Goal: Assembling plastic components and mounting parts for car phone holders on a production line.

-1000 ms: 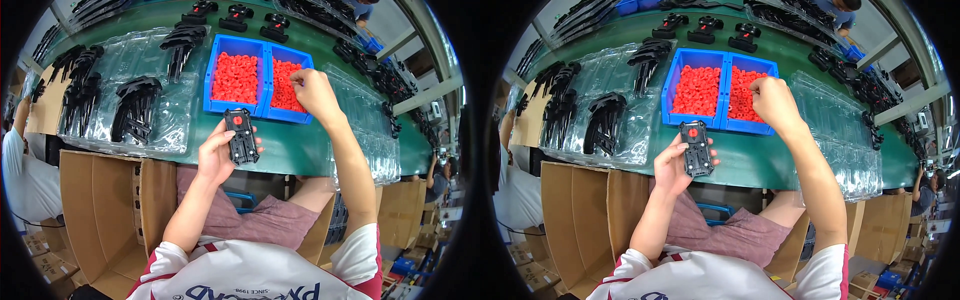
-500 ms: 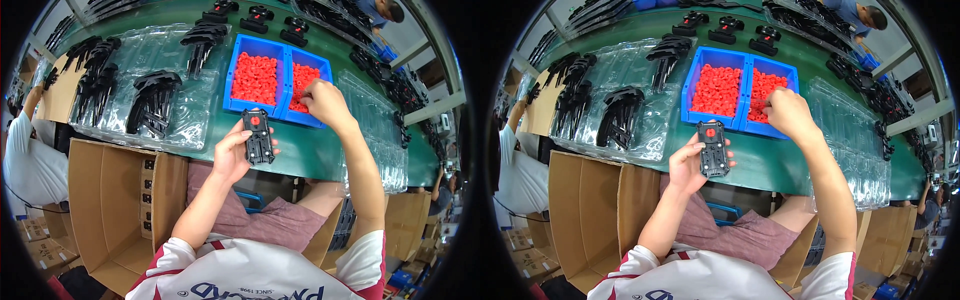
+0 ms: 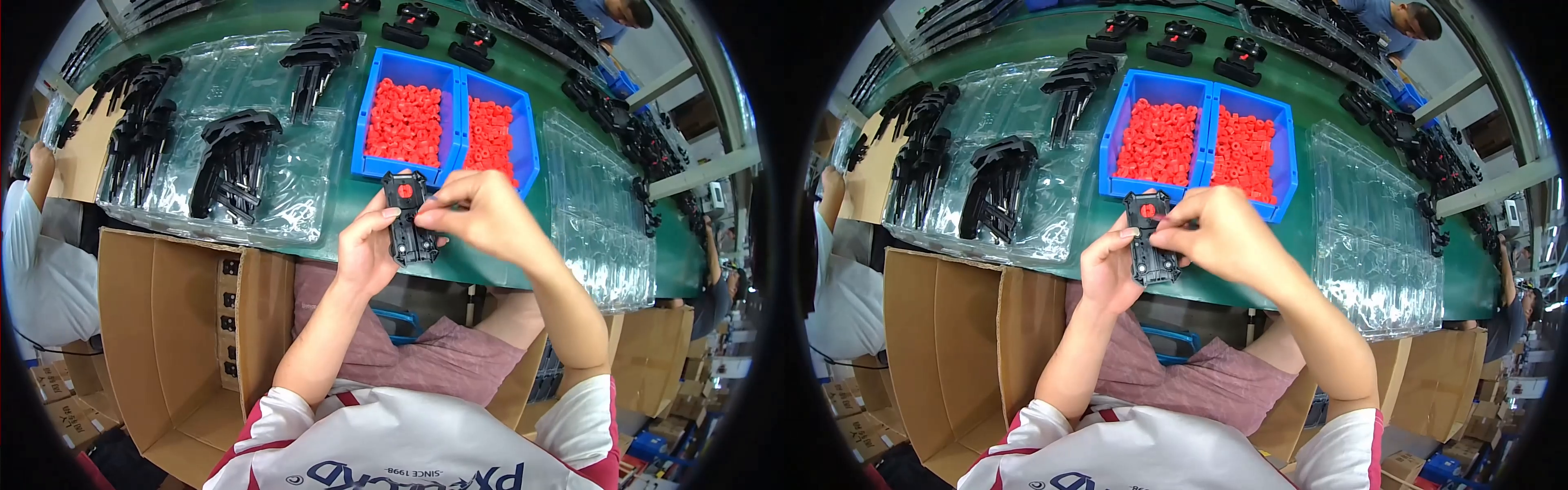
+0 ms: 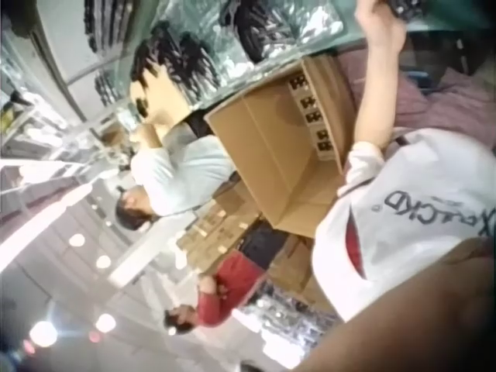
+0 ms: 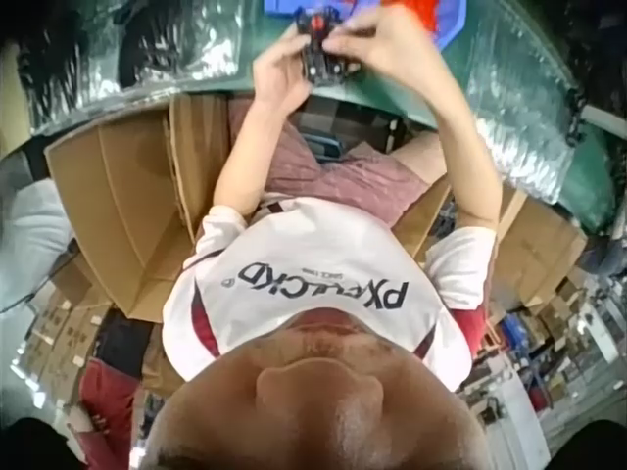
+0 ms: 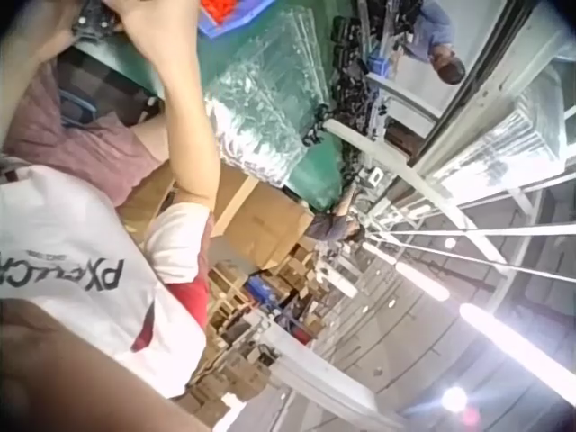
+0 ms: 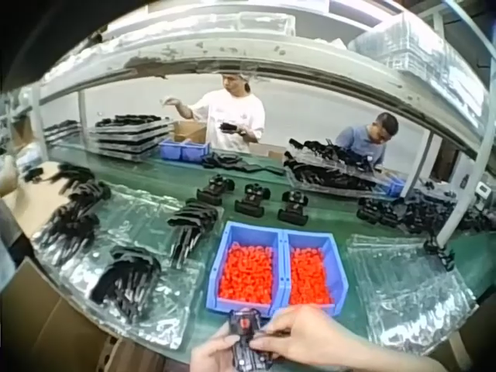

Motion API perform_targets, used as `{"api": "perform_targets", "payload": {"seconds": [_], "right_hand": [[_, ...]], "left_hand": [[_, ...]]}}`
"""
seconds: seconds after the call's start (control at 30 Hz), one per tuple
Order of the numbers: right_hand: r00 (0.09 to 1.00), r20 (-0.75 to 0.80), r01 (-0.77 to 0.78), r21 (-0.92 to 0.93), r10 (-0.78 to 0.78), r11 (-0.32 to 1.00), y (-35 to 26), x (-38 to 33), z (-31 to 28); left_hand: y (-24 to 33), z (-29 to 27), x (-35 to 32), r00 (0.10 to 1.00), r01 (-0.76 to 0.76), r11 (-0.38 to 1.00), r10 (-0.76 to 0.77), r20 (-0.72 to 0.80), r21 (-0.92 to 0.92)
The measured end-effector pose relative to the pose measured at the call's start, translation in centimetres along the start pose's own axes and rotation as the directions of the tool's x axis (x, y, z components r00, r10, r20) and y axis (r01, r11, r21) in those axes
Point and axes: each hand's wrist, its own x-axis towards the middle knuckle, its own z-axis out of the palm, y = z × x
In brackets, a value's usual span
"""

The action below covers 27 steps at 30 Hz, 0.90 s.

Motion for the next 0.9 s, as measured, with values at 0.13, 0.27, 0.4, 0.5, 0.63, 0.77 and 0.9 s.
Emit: {"api": "perform_targets", "payload": {"seconds": [0.13, 0.27, 0.4, 0.5, 0.63, 0.77, 0.9], "right_hand": [[0.96, 0.128, -0.268, 0.153, 0.249, 0.951, -0.3, 0.4, 1.8], [0.972, 0.125, -0.207, 0.039, 0.201, 0.978, 0.0, 0.9, 1.6], [0.968, 0.072, -0.24, -0.028, 0.241, 0.97, -2.2, 1.6, 1.2], [0.988, 0.033, -0.146, -0.167, 0.154, 0.975, -5.1, 3.2, 1.7], [0.991, 0.034, 0.133, -0.343, -0.13, 0.93, -6.5, 7.9, 5.4], [0.931, -0.109, 0.221, -0.591, -0.348, 0.776, -6.4, 13.7, 8.7], [0.84, -0.236, 0.132, -0.785, -0.489, 0.605, -3.6, 21.0, 8.0]], "left_hand": [[0.0, 0.4, 0.0, 0.999, -0.024, 1.0, 0.024, -0.04, -0.007], [-0.2, -0.2, 0.1, 1.0, 0.012, 1.0, -0.011, -0.026, 0.028], [-0.3, -0.2, 0.1, 1.0, -0.003, 1.0, 0.003, -0.012, 0.003], [0.3, -0.5, -0.2, 1.0, -0.007, 1.0, 0.007, -0.015, -0.021], [0.3, -0.3, -0.3, 1.0, 0.028, 0.996, -0.029, -0.007, -0.08], [0.3, -0.4, -0.2, 0.999, 0.04, 0.992, -0.037, 0.025, -0.121], [0.0, -0.1, 0.2, 0.998, 0.041, 0.993, -0.035, 0.053, -0.106]]}}
